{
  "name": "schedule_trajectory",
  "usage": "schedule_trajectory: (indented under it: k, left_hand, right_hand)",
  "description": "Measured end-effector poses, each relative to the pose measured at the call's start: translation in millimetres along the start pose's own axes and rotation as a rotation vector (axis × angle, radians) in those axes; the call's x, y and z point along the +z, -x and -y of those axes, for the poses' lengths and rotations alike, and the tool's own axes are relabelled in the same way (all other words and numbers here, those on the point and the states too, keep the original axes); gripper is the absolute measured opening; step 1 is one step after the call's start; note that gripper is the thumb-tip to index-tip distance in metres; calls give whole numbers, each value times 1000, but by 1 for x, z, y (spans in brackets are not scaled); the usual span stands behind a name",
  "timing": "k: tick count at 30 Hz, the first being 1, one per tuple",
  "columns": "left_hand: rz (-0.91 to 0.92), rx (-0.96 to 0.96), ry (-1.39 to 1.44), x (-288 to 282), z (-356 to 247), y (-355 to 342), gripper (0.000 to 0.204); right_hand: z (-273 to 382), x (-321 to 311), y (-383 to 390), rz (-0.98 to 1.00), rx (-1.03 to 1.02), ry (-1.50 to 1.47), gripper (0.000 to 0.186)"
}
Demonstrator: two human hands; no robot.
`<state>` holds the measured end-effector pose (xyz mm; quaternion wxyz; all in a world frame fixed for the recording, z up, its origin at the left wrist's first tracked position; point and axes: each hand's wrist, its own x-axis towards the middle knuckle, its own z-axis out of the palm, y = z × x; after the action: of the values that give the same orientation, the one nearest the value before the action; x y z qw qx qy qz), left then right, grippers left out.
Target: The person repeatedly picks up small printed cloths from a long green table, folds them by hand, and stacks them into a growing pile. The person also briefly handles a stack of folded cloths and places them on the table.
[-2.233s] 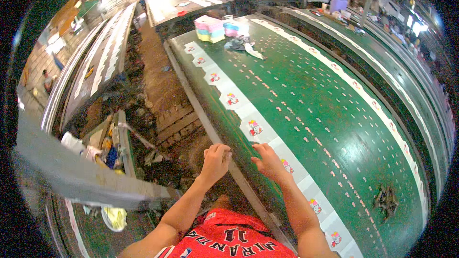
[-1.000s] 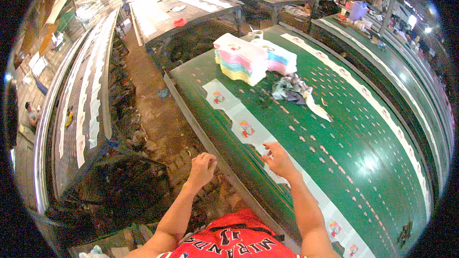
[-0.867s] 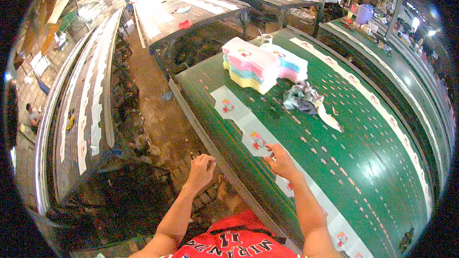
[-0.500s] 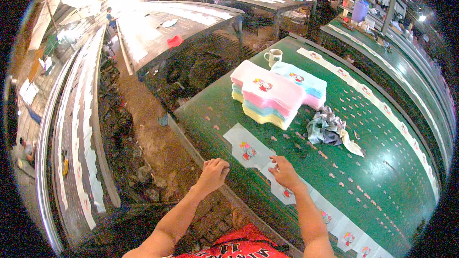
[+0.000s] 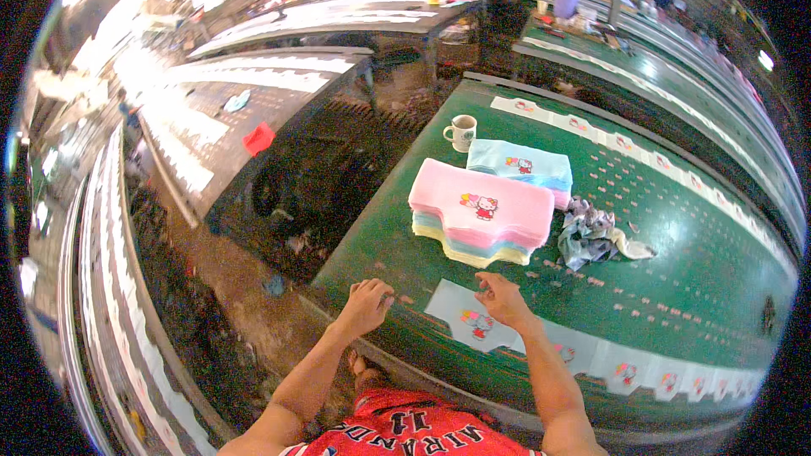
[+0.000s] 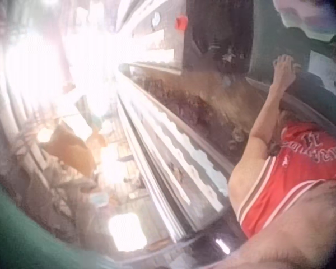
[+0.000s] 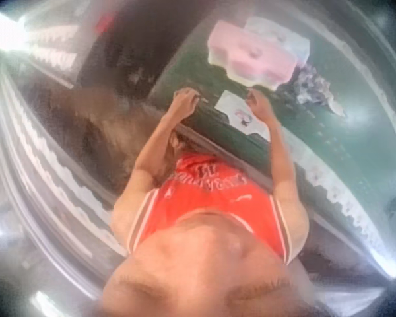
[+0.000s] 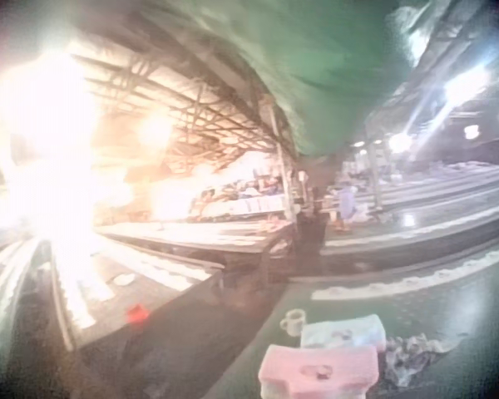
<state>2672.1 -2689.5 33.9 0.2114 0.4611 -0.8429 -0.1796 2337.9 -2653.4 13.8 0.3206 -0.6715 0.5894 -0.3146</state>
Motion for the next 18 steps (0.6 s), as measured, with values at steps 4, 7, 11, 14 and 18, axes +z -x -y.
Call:
schedule_trajectory:
  k: [4, 7, 11, 14, 18]
  left_hand:
    - [89, 118, 45, -20, 81, -25, 16]
    - [215, 222, 38, -45, 147, -36, 17]
    - [365, 276, 60, -85, 224, -43, 20]
    - [442, 279, 96, -108, 270, -51, 22]
    - [542, 292, 140, -117, 309, -72, 22]
  right_hand:
    - [16, 65, -31, -112, 92, -21, 44]
    - [37, 120, -59, -217, 99, -54, 44]
    - [76, 182, -88, -293, 249, -130, 44]
    - [107, 212, -106, -310, 325, -247, 43]
    - [116, 238, -121, -314, 374, -228, 43]
